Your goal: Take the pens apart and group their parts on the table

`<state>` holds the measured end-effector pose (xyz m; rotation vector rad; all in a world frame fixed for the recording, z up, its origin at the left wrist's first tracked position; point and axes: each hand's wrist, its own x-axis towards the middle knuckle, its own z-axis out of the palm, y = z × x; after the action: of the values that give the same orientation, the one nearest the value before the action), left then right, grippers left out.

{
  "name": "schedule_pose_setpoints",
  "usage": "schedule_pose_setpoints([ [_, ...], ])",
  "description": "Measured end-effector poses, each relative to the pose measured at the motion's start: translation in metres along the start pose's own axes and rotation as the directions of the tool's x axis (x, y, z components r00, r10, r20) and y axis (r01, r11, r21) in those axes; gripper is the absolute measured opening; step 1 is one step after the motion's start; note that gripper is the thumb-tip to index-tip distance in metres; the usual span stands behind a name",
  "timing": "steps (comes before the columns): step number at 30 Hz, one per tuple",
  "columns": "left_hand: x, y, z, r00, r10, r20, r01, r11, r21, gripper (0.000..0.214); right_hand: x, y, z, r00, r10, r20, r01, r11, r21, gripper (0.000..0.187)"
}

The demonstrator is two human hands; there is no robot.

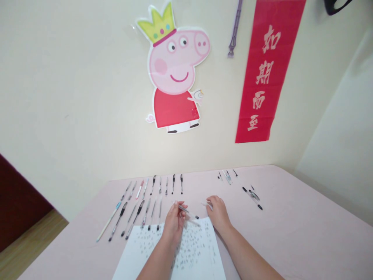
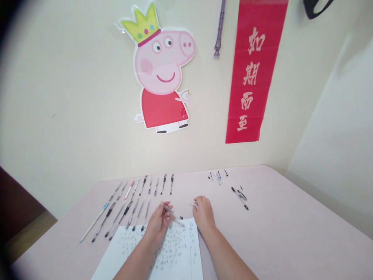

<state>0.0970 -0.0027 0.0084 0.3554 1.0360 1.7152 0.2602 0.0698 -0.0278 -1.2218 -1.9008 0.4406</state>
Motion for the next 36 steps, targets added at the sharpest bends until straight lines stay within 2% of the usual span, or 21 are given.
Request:
schedule_pose_setpoints([
  [5,0.005,0.004,-0.002,0.999,-0.037,-0.035,0.033,0.995,-0.097,0.016,0.001,-0.014,-0.005,0.995,-0.103,0.002,0.102,0.991,0.090,0.014],
  [12,0.005,0.004,0.000,0.997,-0.063,-0.041,0.058,0.992,-0.111,0.014,-0.004,-0.035,-0.009,0.971,-0.211,0.113,0.188,0.964,0.185,0.033],
  [16,0.004,0.002,0.001,0.997,-0.079,-0.018,0.077,0.992,-0.104,0.015,-0.005,-0.037,-0.008,0.953,-0.259,0.156,0.218,0.947,0.236,0.035],
  [25,0.003,0.001,0.001,0.997,-0.072,0.012,0.072,0.996,-0.050,0.013,-0.004,-0.031,-0.003,0.959,-0.255,0.123,0.197,0.913,0.357,0.040],
  [31,0.003,-0.001,0.001,0.998,-0.056,0.033,0.057,0.998,-0.033,0.010,-0.002,-0.031,-0.005,0.976,-0.185,0.113,0.122,0.899,0.420,0.044],
  [36,0.004,-0.002,0.000,0.999,-0.043,0.019,0.044,0.998,-0.033,0.010,-0.002,-0.029,-0.003,0.978,-0.177,0.108,0.111,0.887,0.449,0.044],
])
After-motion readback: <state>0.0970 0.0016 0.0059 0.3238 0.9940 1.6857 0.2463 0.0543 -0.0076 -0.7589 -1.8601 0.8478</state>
